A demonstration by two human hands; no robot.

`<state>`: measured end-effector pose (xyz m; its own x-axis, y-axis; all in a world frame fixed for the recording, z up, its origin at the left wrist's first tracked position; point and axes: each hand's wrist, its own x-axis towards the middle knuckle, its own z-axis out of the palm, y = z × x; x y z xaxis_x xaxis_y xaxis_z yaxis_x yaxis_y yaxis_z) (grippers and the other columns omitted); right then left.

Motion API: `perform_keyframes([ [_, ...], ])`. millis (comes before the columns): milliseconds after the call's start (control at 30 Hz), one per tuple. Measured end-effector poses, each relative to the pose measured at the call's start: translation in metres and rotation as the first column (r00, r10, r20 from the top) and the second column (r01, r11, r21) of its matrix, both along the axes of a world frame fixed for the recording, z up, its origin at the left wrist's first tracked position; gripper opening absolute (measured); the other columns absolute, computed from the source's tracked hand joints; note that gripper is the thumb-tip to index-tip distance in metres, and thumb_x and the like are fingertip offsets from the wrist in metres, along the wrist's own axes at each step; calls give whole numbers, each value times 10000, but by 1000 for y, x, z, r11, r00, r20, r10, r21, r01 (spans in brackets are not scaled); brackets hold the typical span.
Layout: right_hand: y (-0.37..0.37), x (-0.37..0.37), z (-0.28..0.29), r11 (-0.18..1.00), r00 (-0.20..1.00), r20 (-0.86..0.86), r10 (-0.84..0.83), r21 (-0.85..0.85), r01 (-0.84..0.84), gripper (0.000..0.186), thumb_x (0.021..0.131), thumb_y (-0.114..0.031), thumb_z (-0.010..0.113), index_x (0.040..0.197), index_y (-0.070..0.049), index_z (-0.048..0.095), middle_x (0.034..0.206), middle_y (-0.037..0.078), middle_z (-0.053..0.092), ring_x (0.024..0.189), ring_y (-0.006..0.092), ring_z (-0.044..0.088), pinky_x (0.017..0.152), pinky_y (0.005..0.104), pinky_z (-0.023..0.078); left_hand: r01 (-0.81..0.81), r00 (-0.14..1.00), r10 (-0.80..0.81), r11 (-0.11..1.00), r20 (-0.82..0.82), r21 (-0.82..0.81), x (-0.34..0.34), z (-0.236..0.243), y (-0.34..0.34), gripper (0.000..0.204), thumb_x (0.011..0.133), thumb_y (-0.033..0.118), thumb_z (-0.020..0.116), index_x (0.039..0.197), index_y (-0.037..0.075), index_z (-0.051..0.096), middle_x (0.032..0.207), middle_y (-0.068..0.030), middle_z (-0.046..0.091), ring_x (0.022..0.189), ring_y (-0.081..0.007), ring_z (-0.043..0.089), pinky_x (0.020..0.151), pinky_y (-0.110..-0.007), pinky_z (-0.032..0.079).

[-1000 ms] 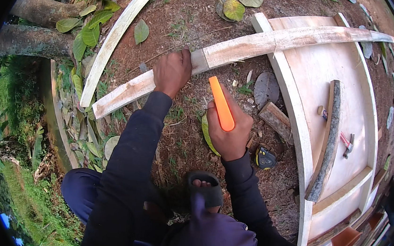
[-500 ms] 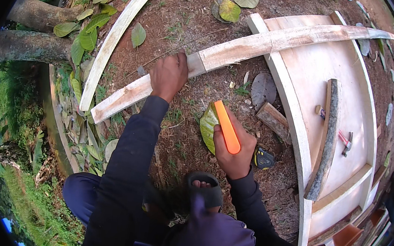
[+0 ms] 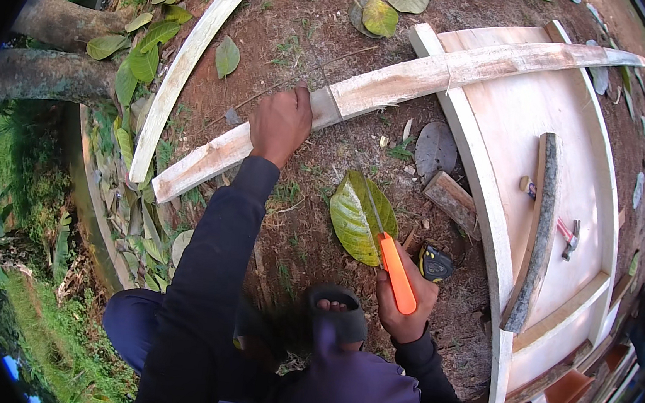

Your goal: The person measures wooden planks with a tape measure, then uses a hand saw to cut the planks to size. The person handles the planks and saw by hand, working on a partially assembled wooden frame on the ground.

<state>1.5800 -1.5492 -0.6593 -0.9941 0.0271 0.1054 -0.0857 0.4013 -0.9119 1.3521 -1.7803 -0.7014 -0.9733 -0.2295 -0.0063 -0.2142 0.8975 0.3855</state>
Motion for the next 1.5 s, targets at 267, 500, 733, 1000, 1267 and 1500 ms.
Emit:
perform_keyframes([
  [267,-49,-107,-5,992,997,-28,-65,-108,61,417,870,-36,704,1280,33,660,959,191,751,765,296,765,707,343,588,48,998,-48,999,-33,-17,3,-3,9,575,1050,396,453,791,-27,744,783,-342,667,780,-530,671,800,-585,532],
  [500,1,7,22,1000,993,119,2,-17,0,485,883,-22,689,1360,43,629,1118,210,759,920,268,784,835,339,605,18,997,-19,1000,-72,-13,-2,-6,2,587,1053,395,448,759,-26,733,755,-333,662,746,-530,663,784,-583,530],
  [733,-48,-100,-1,994,999,18,-35,-100,37,458,865,-49,726,1306,46,648,907,196,747,693,277,749,651,353,578,29,999,-29,999,17,42,2,4,1,584,1039,426,461,794,-31,728,812,-339,665,818,-537,658,814,-592,501],
  [1000,-12,-13,11,998,1000,23,-16,-52,17,477,862,-14,709,1329,49,633,1058,198,765,828,280,782,745,346,603,8,1000,-8,999,14,32,0,-4,3,585,1035,451,458,841,-26,737,853,-332,675,874,-536,663,836,-587,490],
  [1267,-22,-35,-6,995,999,-4,-39,-87,38,473,869,-52,722,1328,30,650,1091,203,761,836,278,784,760,336,605,23,999,-22,1000,29,-13,-2,2,-2,562,1041,401,464,829,-38,743,860,-332,685,842,-534,670,850,-589,519],
  [1500,-26,-49,-12,994,999,-11,-33,-108,31,478,855,-35,711,1321,43,640,1046,212,757,836,306,776,766,352,608,16,999,-16,1000,30,3,-3,-4,4,567,1039,423,465,862,-42,736,877,-352,671,877,-557,654,845,-600,493],
])
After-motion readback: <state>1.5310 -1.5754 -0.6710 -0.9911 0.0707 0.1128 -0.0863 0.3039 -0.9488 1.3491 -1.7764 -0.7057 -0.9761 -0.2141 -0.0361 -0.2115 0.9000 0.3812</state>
